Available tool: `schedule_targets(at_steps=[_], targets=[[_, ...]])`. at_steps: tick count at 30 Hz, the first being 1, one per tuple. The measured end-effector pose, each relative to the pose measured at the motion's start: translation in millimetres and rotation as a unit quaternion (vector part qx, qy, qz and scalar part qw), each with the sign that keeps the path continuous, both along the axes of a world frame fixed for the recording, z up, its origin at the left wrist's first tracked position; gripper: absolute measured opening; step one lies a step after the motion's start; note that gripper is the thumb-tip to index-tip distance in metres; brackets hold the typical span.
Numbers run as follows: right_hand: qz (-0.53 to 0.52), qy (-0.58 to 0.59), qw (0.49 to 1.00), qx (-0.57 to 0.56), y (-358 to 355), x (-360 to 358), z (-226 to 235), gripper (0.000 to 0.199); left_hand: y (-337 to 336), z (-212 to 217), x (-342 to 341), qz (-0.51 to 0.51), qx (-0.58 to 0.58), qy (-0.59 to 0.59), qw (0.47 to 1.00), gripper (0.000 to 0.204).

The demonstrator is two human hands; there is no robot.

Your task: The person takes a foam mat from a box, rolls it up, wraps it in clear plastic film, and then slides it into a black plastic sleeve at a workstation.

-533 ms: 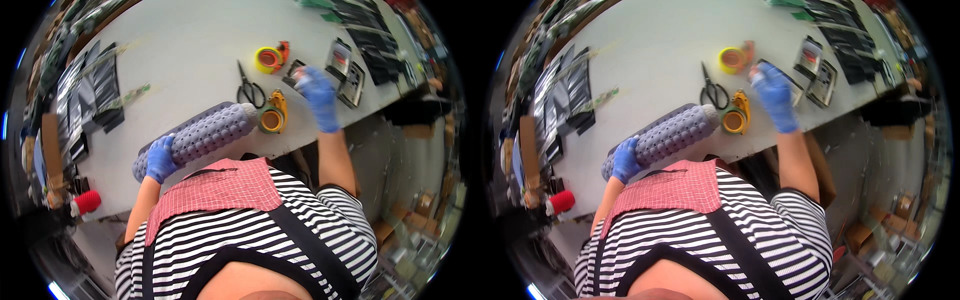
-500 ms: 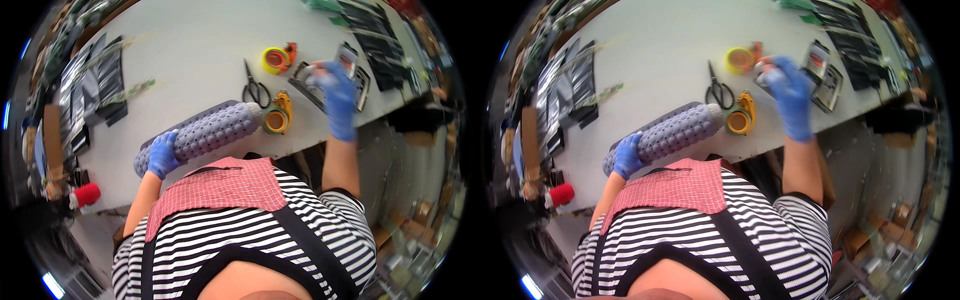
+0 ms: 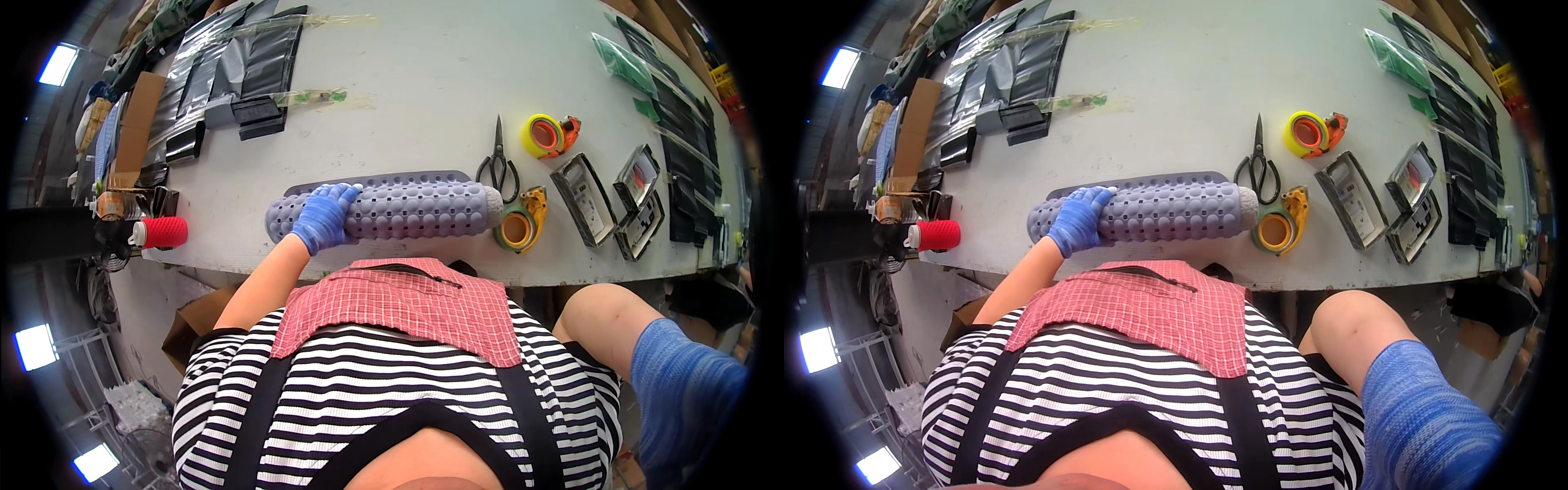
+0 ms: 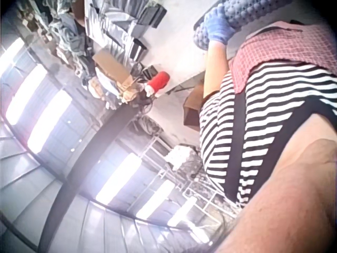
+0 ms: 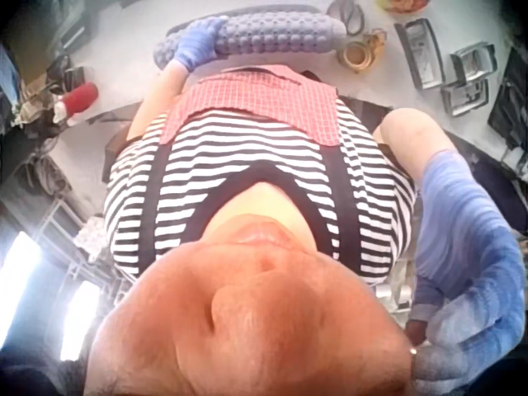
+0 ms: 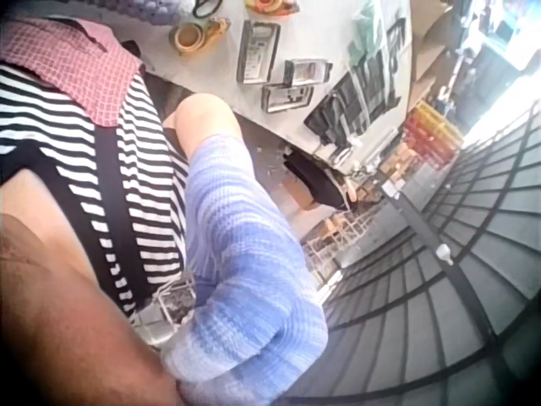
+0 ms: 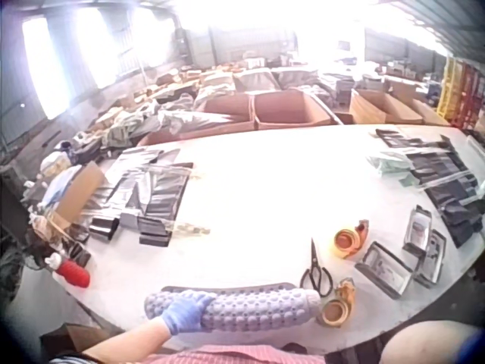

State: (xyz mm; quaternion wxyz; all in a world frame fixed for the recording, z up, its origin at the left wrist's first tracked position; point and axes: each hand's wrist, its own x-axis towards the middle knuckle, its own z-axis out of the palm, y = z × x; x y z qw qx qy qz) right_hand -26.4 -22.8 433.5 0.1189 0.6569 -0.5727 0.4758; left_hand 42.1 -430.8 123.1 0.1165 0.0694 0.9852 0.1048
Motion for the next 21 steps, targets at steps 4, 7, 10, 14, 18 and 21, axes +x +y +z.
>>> schedule_targets(at_steps=[4, 7, 10, 14, 18, 21], targets=[[0.005, 0.004, 1.0, 0.007, -7, -2, -2, 0.022, 1, 2, -2, 0.004, 0.003, -0.016, 1.0, 0.106], [0.003, 0.006, 1.0, 0.009, -9, -1, -4, 0.023, 2, 8, -2, 0.007, -0.008, -0.021, 1.0, 0.106], [0.008, 0.004, 1.0, 0.014, -7, -2, -4, 0.024, -1, 0, -1, -0.001, 0.003, 0.0, 1.0, 0.106], [0.008, -0.001, 1.0, 0.017, -8, -1, -8, 0.025, 0, 1, -1, 0.002, -0.01, -0.012, 1.0, 0.106], [0.01, -0.01, 1.0, 0.018, -11, 1, -10, 0.027, 0, 1, -4, 0.005, 0.0, -0.023, 1.0, 0.107], [0.015, -0.015, 1.0, 0.019, -13, 1, -12, 0.028, 0, 2, -4, 0.01, 0.006, -0.026, 1.0, 0.108]])
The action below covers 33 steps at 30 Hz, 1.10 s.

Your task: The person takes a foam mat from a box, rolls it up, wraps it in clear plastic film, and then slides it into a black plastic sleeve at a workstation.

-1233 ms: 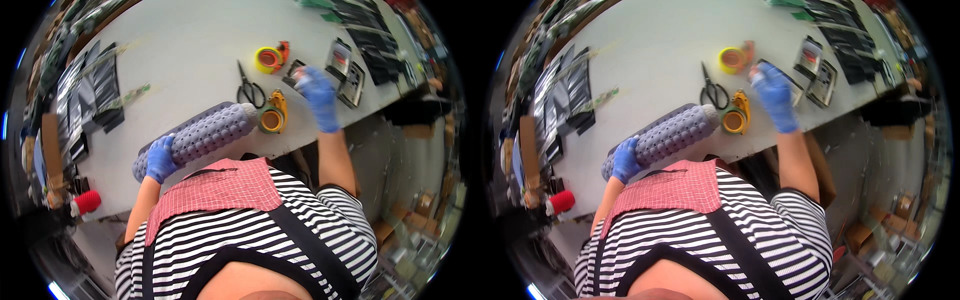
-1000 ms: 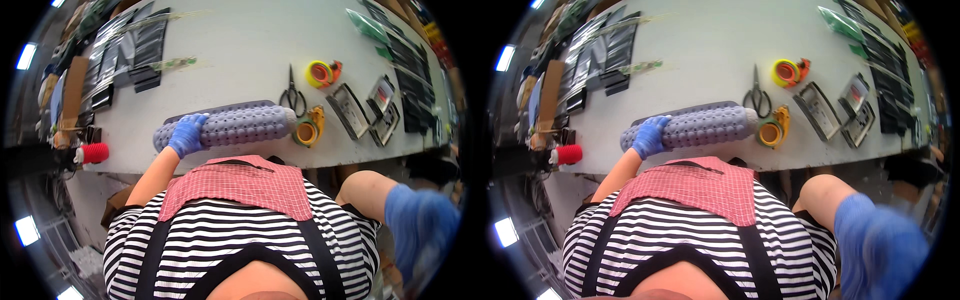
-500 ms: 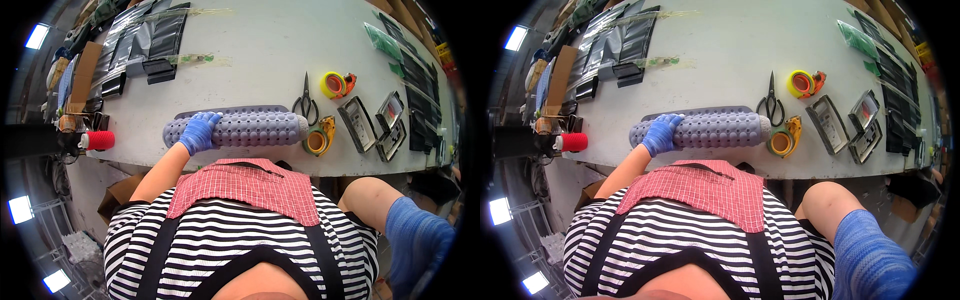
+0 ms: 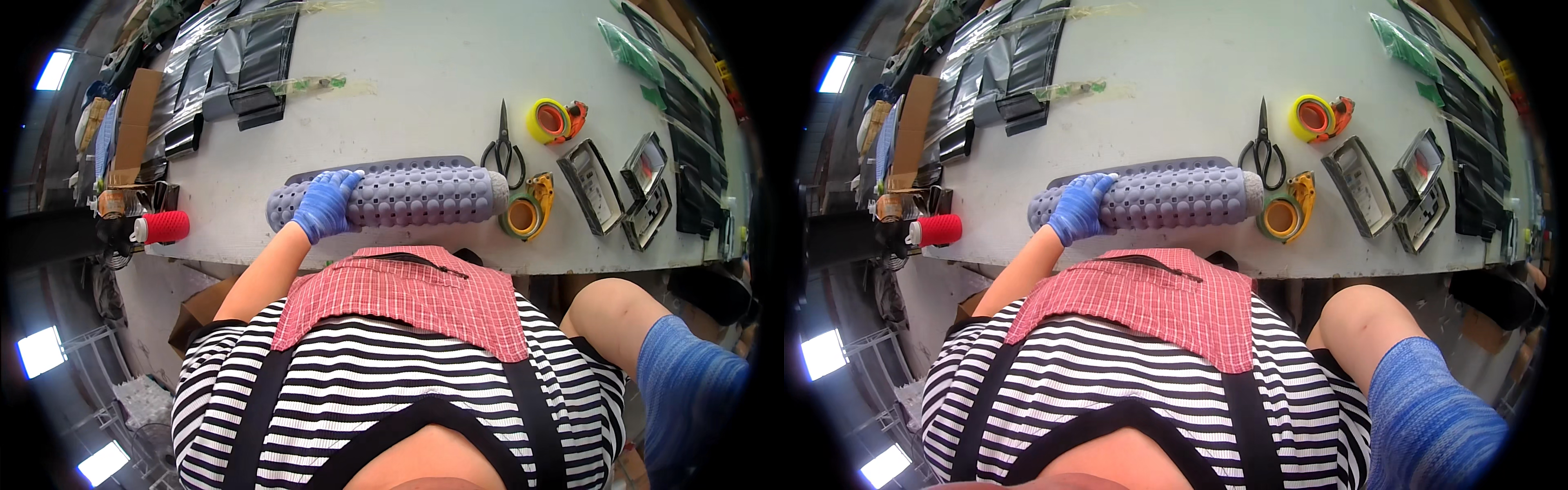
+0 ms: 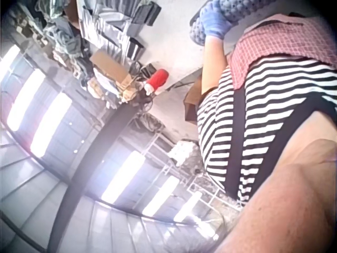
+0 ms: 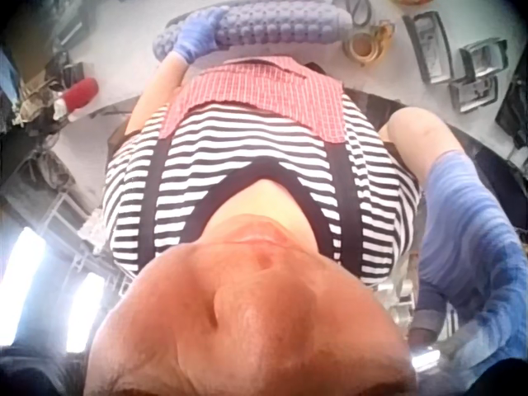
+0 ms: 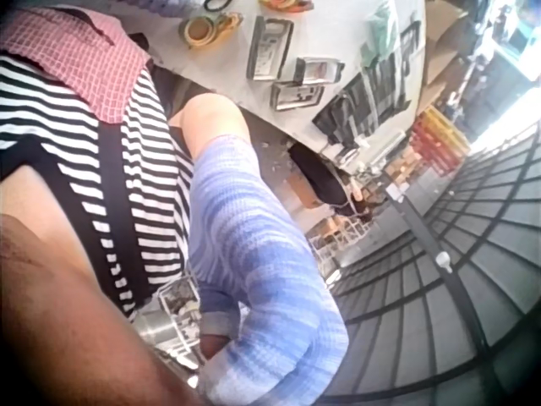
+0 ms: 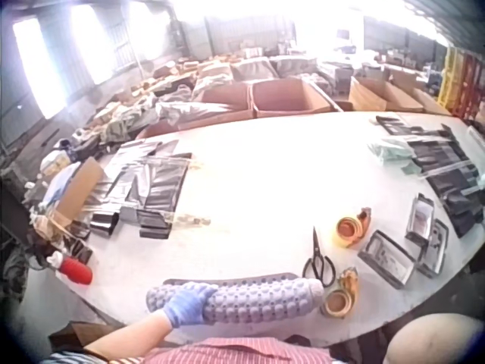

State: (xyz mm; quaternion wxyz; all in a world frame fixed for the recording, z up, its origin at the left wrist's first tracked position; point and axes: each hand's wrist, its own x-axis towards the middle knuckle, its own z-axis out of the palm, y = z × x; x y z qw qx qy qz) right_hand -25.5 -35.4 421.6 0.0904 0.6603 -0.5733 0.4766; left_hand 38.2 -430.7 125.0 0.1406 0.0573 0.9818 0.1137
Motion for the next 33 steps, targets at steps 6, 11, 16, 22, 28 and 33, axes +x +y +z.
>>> schedule_targets(at_steps=[6, 11, 16, 22, 28, 33], targets=[[-0.035, -0.056, 0.998, 0.003, 2, -16, -16, 0.031, -4, -2, 6, -0.002, 0.0, 0.012, 1.0, 0.107], [-0.327, -0.236, 0.9, 0.163, -23, -84, -143, 0.033, 2, 6, -1, -0.011, 0.003, 0.015, 1.0, 0.102], [-0.443, -0.218, 0.729, 0.474, -41, -129, -304, 0.037, 1, 0, 2, -0.021, 0.012, 0.038, 0.999, 0.105], [-0.479, -0.162, 0.685, 0.524, -50, -157, -353, 0.041, 7, 5, -4, -0.012, -0.017, -0.002, 1.0, 0.112], [-0.573, -0.139, 0.703, 0.396, -30, -230, -382, 0.025, 6, -3, -6, -0.02, -0.013, -0.001, 1.0, 0.113], [-0.588, -0.22, 0.73, 0.272, 62, -251, -325, 0.028, 5, -6, 2, -0.011, -0.014, 0.008, 1.0, 0.113]])
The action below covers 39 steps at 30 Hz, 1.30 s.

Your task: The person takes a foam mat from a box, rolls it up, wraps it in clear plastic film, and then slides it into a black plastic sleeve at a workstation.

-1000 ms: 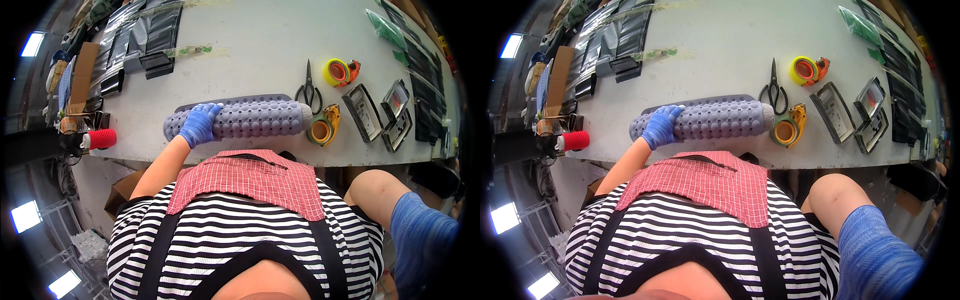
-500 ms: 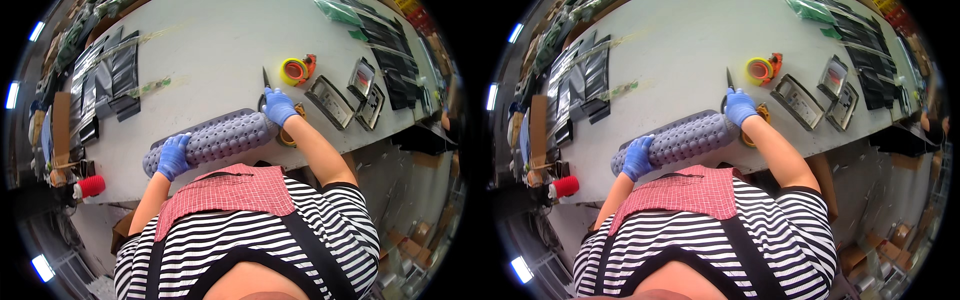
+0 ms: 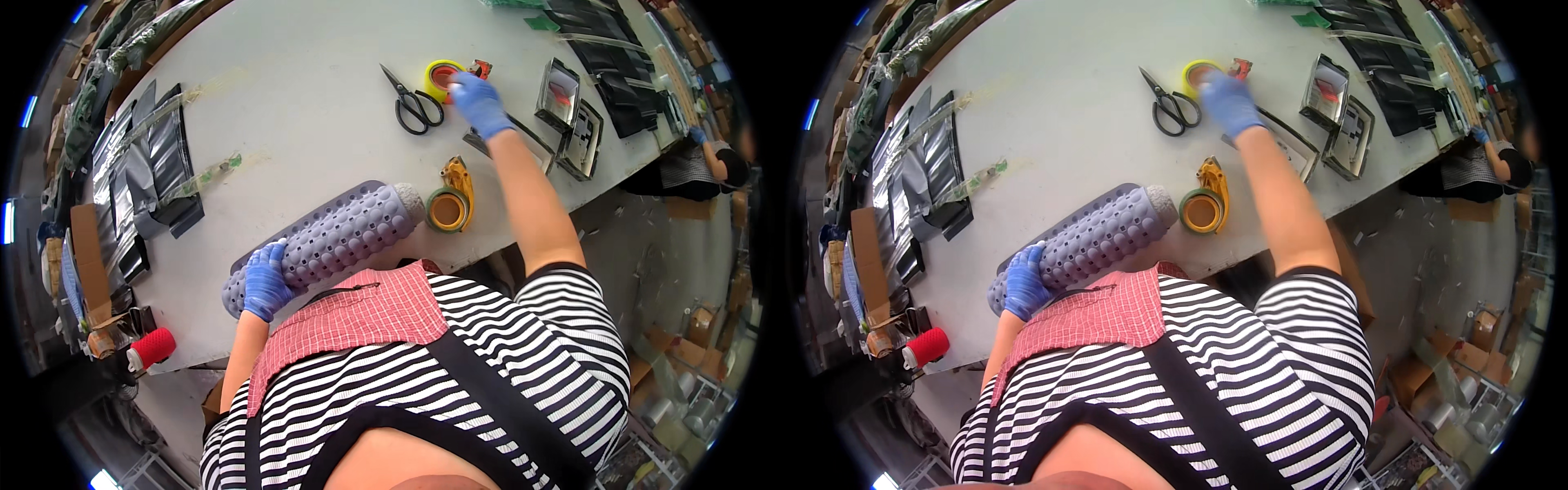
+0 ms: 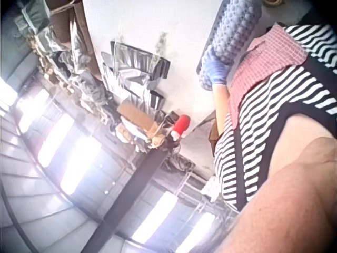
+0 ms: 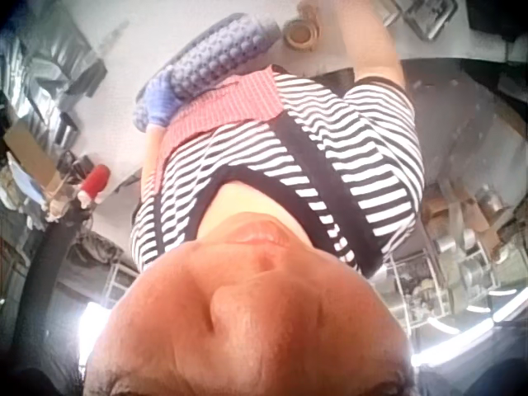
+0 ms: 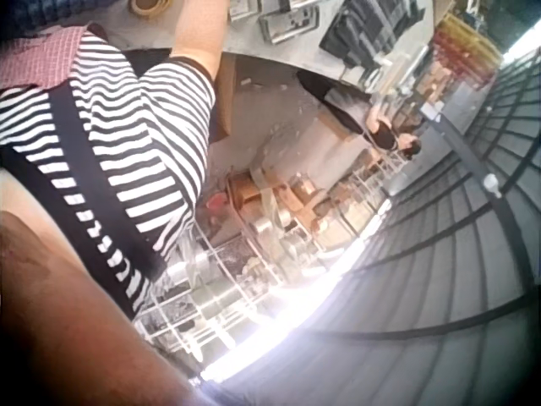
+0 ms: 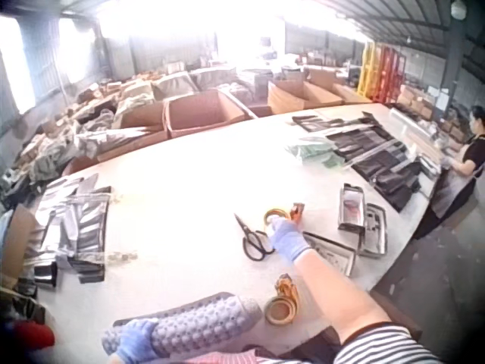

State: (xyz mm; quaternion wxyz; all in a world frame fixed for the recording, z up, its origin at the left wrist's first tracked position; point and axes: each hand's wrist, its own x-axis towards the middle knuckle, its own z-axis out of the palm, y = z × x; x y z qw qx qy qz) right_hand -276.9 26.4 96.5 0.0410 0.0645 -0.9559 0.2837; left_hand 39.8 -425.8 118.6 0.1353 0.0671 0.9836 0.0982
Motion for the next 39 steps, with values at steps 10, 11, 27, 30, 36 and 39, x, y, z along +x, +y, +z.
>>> schedule_targets(at_steps=[10, 11, 27, 30, 36, 39], targets=[[-0.101, -0.213, 0.969, 0.071, 79, 47, -36, 0.057, 0, 6, -9, 0.0, 0.011, -0.012, 1.0, 0.112], [-0.071, -0.248, 0.965, 0.035, 80, 43, -35, 0.054, -1, 6, -6, -0.001, 0.012, -0.005, 1.0, 0.111], [0.242, -0.259, 0.765, -0.537, -238, 218, 32, 0.029, -11, 9, 3, -0.002, 0.014, -0.006, 1.0, 0.103], [0.273, -0.231, 0.812, -0.461, -267, 229, -6, 0.032, -21, 10, -1, -0.028, 0.058, 0.016, 0.998, 0.094], [0.266, -0.207, 0.86, -0.384, -268, 232, -2, 0.027, -20, 17, -18, 0.059, 0.348, 0.167, 0.92, 0.048], [0.254, -0.228, 0.861, -0.378, -268, 230, -13, 0.029, -19, 2, -29, 0.045, 0.364, 0.215, 0.905, 0.026]])
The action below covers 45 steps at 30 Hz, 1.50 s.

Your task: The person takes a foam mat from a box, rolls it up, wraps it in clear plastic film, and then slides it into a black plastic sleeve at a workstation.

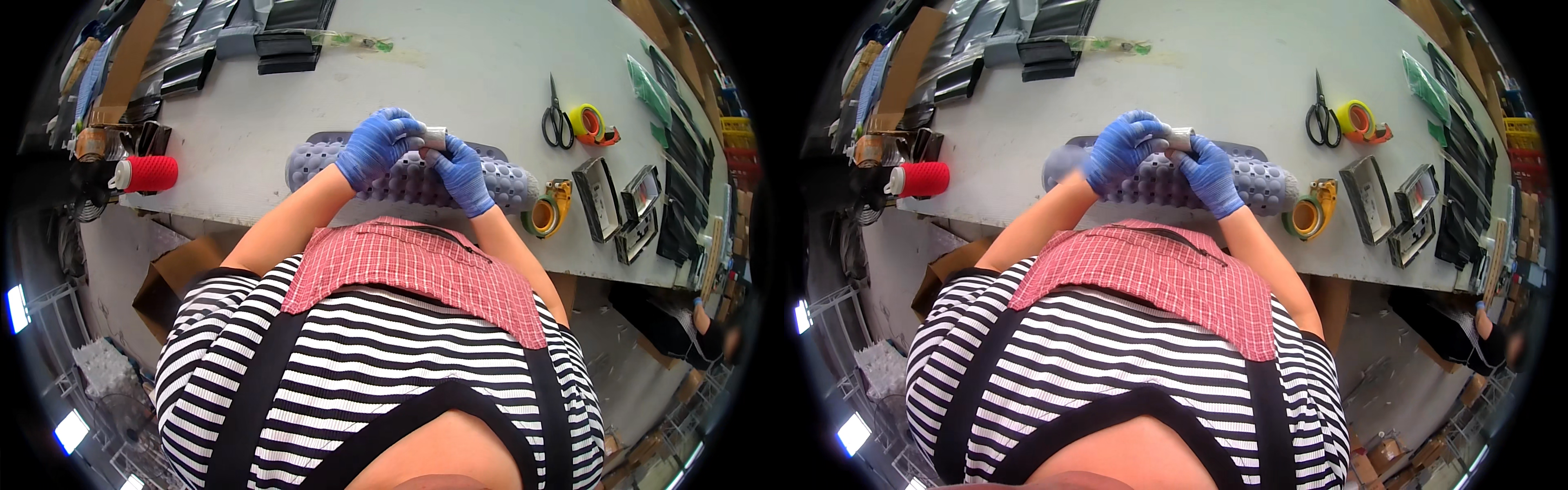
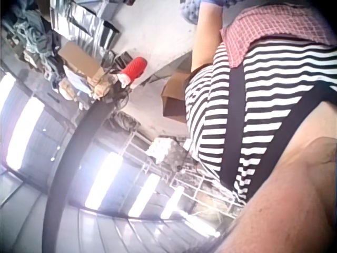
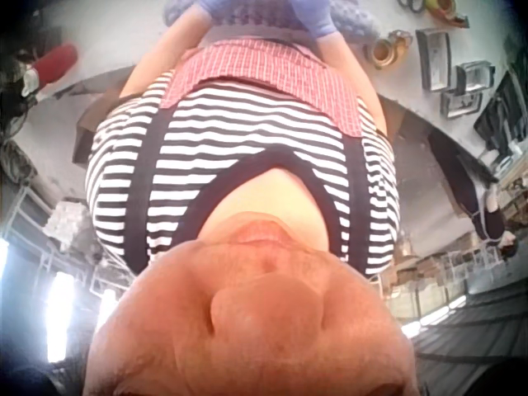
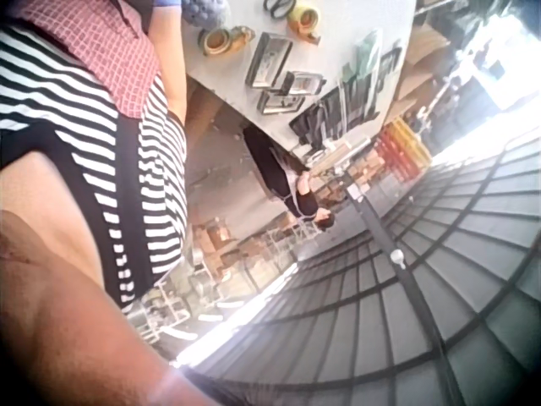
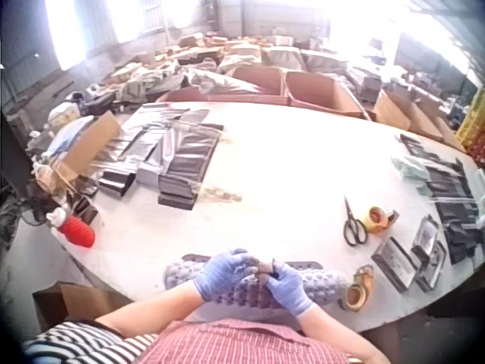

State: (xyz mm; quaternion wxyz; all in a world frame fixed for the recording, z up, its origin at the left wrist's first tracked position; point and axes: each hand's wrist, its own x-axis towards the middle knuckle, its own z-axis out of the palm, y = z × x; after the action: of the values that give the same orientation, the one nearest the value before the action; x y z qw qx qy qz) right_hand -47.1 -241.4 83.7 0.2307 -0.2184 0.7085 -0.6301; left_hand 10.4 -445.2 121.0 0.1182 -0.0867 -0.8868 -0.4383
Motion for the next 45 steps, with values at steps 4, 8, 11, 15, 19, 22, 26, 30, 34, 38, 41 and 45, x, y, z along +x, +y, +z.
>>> schedule_targets(at_steps=[4, 8, 11, 15, 19, 22, 26, 30, 34, 38, 41, 45], targets=[[-0.001, -0.111, 0.994, -0.02, 5, -5, 4, 0.029, 2, -6, -8, 0.029, -0.036, 0.053, 0.998, 0.017], [-0.044, -0.243, 0.952, -0.179, 5, -15, -16, 0.038, 5, -13, -16, 0.106, 0.016, 0.008, 0.994, 0.01], [-0.058, -0.286, 0.936, -0.195, 5, -16, -6, 0.042, 5, -15, -16, 0.113, 0.072, -0.06, 0.989, 0.01], [-0.002, -0.314, 0.938, -0.148, 11, -24, 3, 0.045, 3, -7, -23, 0.059, 0.104, -0.081, 0.99, 0.011], [0.07, -0.158, 0.985, 0.012, 11, -26, -1, 0.061, 2, 6, -29, -0.013, 0.137, -0.154, 0.978, 0.012], [0.036, -0.095, 0.993, -0.066, -5, -13, -15, 0.082, -2, 8, -32, -0.088, 0.162, -0.235, 0.954, 0.012], [-0.147, -0.441, 0.871, -0.16, -24, 6, 40, 0.089, -23, -11, -55, -0.087, 0.006, -0.311, 0.947, 0.013], [0.002, 0.061, 0.997, -0.05, 9, 49, 18, 0.081, -18, -19, -67, -0.167, -0.278, -0.36, 0.875, 0.013], [0.01, 0.185, 0.983, 0.003, 14, 55, 4, 0.068, -13, -60, -71, -0.268, -0.396, -0.169, 0.862, 0.019], [-0.107, -0.384, 0.891, -0.218, -16, 9, 3, 0.057, -22, -57, -77, -0.268, -0.377, -0.234, 0.855, 0.018], [-0.038, -0.04, 0.996, -0.073, -23, -27, -30, 0.039, -36, -16, -52, -0.093, -0.329, -0.229, 0.911, 0.021], [-0.013, 0.103, 0.993, 0.065, -37, -74, -23, 0.03, 5, -11, 54, 0.005, -0.369, -0.042, 0.928, 0.074]])
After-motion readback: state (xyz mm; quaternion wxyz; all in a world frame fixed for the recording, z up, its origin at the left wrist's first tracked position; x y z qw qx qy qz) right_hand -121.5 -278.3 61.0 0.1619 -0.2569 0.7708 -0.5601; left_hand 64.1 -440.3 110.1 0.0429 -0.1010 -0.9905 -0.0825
